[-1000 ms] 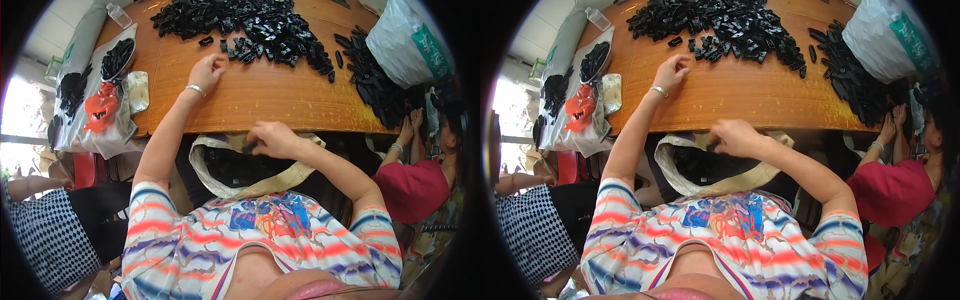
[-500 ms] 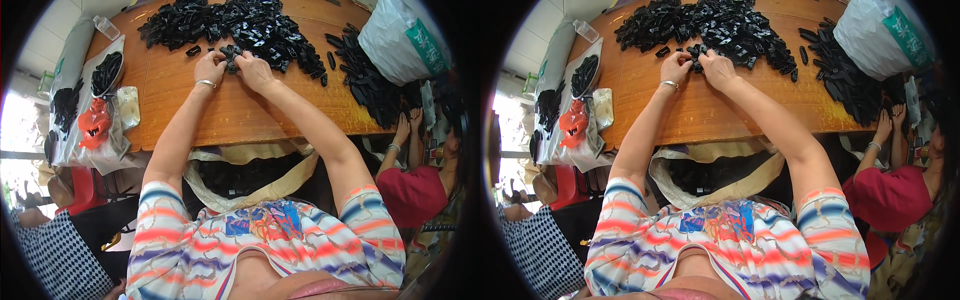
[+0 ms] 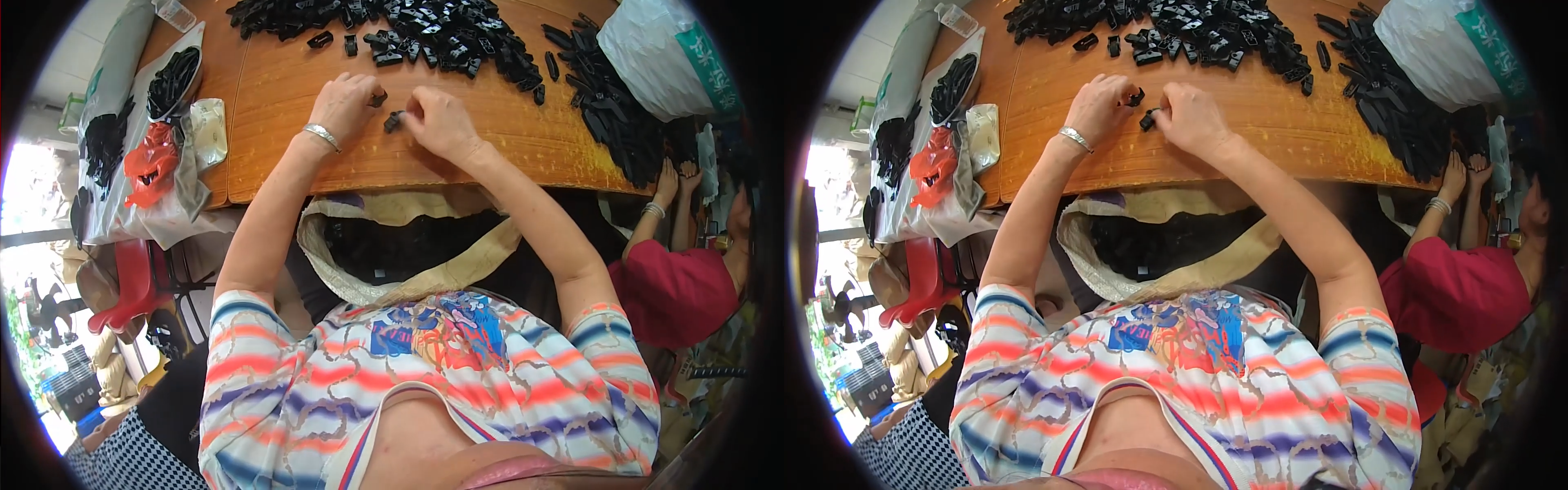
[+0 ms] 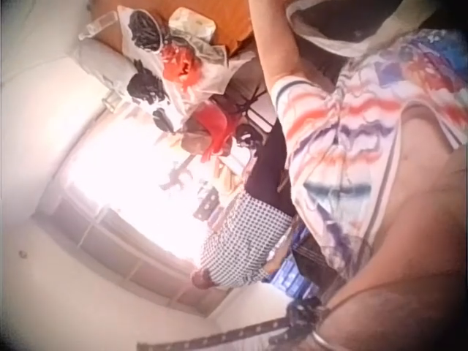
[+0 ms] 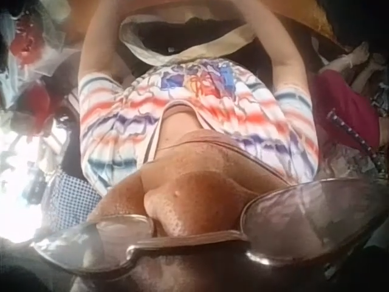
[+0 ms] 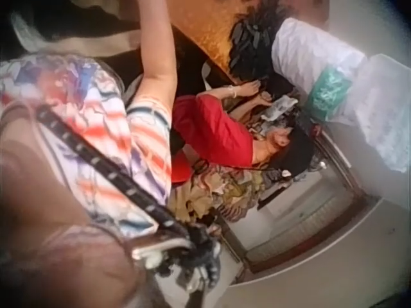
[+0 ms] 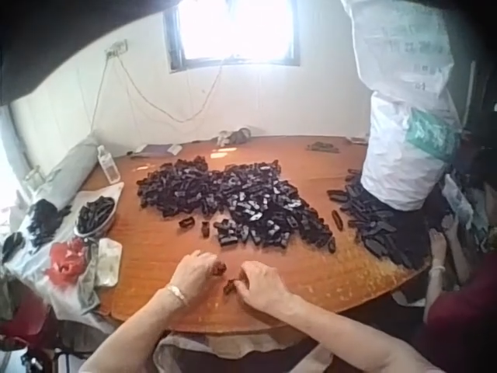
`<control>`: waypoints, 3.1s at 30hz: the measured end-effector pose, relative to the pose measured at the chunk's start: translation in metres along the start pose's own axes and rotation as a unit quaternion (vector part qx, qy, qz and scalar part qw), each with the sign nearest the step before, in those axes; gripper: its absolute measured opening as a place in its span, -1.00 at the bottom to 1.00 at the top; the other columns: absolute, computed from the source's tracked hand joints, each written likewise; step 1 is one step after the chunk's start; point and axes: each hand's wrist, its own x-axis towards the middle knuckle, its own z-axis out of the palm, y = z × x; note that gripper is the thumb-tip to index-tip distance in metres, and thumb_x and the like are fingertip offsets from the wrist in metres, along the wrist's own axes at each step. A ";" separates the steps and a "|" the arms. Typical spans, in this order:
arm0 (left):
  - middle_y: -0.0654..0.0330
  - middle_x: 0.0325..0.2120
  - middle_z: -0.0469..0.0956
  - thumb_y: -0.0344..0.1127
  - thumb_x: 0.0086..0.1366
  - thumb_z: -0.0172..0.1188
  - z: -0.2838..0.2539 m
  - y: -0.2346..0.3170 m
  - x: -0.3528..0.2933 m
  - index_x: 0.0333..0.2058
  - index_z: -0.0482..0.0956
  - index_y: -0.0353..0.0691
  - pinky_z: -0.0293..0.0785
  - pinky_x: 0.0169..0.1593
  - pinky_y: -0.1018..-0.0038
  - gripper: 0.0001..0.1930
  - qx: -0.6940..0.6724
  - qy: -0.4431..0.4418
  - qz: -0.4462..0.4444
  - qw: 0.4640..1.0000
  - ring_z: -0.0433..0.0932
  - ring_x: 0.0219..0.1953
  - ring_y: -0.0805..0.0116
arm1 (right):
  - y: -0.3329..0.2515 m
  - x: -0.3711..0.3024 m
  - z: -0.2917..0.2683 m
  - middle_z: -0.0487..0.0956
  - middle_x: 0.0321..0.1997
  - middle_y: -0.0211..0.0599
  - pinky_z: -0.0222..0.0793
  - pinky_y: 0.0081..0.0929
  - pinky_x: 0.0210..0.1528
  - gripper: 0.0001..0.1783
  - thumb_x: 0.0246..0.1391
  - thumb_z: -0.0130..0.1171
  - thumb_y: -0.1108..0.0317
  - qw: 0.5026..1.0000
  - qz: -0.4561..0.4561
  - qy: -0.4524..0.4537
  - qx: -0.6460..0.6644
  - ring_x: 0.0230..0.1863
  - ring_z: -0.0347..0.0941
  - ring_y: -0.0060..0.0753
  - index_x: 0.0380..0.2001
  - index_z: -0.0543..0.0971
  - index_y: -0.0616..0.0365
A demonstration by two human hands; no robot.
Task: Assembling or inspecting small black plastic clips on a wooden workbench.
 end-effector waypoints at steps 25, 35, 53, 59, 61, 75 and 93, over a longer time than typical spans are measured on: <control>0.17 -0.33 0.52 -0.28 0.02 0.37 0.019 -0.012 -0.030 -0.28 0.61 -0.20 0.42 -0.09 0.33 -0.73 -0.071 0.068 -0.154 0.983 0.44 -0.20 0.16 | 0.011 0.004 0.002 0.52 -0.29 -0.25 0.46 -0.26 -0.25 -0.75 -0.06 0.31 0.39 0.992 -0.099 0.046 -0.055 -0.29 0.54 -0.17 -0.23 0.59 0.11; 0.19 -0.34 0.54 -0.26 0.03 0.36 0.024 -0.015 -0.029 -0.30 0.62 -0.15 0.43 -0.09 0.32 -0.76 -0.074 0.067 -0.137 0.985 0.45 -0.19 0.14 | -0.006 0.038 0.017 0.52 -0.28 -0.24 0.46 -0.26 -0.18 -0.77 -0.08 0.33 0.37 0.984 -0.131 0.035 -0.112 -0.22 0.53 -0.15 -0.28 0.66 0.11; 0.08 -0.37 0.60 -0.22 0.14 0.29 0.003 -0.035 -0.019 -0.27 0.65 -0.19 0.51 -0.18 0.37 -0.77 -0.345 -0.114 -0.184 0.913 0.58 -0.31 0.24 | -0.025 -0.067 -0.007 0.52 -0.30 -0.15 0.44 -0.17 -0.18 -0.72 -0.13 0.36 0.23 0.971 -0.137 -0.183 -0.071 -0.22 0.50 0.02 -0.33 0.61 0.11; 0.10 -0.22 0.51 -0.34 0.20 0.17 0.014 -0.085 0.041 -0.08 0.55 0.01 0.51 -0.14 0.29 -0.72 0.071 0.095 -0.086 0.989 0.52 -0.18 0.10 | -0.024 -0.055 -0.016 0.53 -0.34 -0.20 0.45 -0.21 -0.23 -0.74 -0.11 0.35 0.23 0.971 -0.175 -0.161 -0.034 -0.29 0.51 -0.09 -0.34 0.61 0.11; 0.06 -0.19 0.50 -0.22 0.24 0.16 0.025 -0.093 0.053 -0.11 0.56 -0.02 0.47 -0.08 0.26 -0.76 0.052 0.109 -0.074 0.990 0.49 -0.13 0.03 | -0.004 -0.015 -0.008 0.53 -0.34 -0.20 0.46 -0.25 -0.27 -0.79 -0.06 0.28 0.32 0.980 -0.195 -0.017 -0.018 -0.32 0.51 -0.09 -0.31 0.60 0.11; 0.08 -0.37 0.59 -0.21 0.07 0.34 0.032 -0.085 0.048 -0.23 0.55 -0.24 0.55 -0.23 0.36 -0.67 -0.196 0.060 -0.290 0.935 0.61 -0.30 0.20 | 0.018 0.102 0.025 0.51 -0.19 0.01 0.52 -0.14 -0.22 -0.84 0.08 0.04 0.42 0.973 -0.105 0.085 -0.190 -0.27 0.55 0.07 -0.25 0.49 0.16; 0.09 -0.34 0.57 -0.32 -0.10 0.39 0.019 -0.032 -0.011 -0.35 0.67 -0.14 0.50 -0.11 0.33 -0.75 -0.146 0.032 -0.221 0.964 0.55 -0.25 0.15 | 0.027 0.043 0.004 0.53 -0.28 -0.09 0.44 -0.22 -0.13 -0.75 -0.15 0.32 0.49 0.991 -0.090 0.057 -0.076 -0.18 0.50 0.02 -0.29 0.60 0.19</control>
